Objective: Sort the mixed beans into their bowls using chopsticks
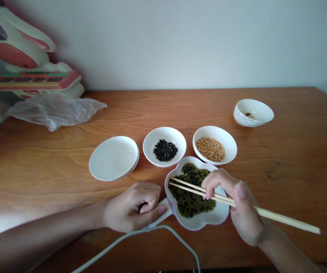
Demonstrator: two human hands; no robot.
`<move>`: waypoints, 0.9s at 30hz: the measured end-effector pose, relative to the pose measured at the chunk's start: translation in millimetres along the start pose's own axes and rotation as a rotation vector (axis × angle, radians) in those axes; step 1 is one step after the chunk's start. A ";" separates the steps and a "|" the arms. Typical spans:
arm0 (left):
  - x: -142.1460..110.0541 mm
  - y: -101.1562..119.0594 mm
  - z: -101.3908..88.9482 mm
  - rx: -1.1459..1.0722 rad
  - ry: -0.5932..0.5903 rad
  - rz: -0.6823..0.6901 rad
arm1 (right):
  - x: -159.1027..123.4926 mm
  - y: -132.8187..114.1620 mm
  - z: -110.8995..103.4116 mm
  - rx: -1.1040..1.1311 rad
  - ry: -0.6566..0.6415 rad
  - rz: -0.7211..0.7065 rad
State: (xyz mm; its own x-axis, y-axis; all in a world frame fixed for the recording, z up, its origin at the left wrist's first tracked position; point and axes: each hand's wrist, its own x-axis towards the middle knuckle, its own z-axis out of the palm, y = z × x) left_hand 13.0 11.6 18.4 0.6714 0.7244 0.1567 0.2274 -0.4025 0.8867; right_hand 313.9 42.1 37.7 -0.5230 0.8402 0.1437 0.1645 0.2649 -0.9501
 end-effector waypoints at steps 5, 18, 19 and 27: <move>0.7 0.7 0.0 0.004 0.006 0.013 | 2.5 -3.1 2.2 -0.009 -0.032 0.008; -2.5 -2.2 1.4 -0.007 -0.002 0.003 | -1.1 -2.6 -6.3 -0.034 0.014 -0.004; -2.3 -2.2 1.3 -0.006 -0.001 0.002 | -0.7 -2.4 -6.3 -0.043 0.013 -0.013; -0.8 -1.5 0.9 0.002 0.010 0.023 | 0.0 -0.9 -3.6 -0.086 0.035 -0.042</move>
State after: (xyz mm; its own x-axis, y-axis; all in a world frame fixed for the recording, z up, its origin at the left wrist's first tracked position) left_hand 12.8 11.2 16.5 0.6695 0.7203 0.1814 0.2136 -0.4206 0.8817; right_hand 316.8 43.6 39.6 -0.5014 0.8432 0.1941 0.2150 0.3387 -0.9160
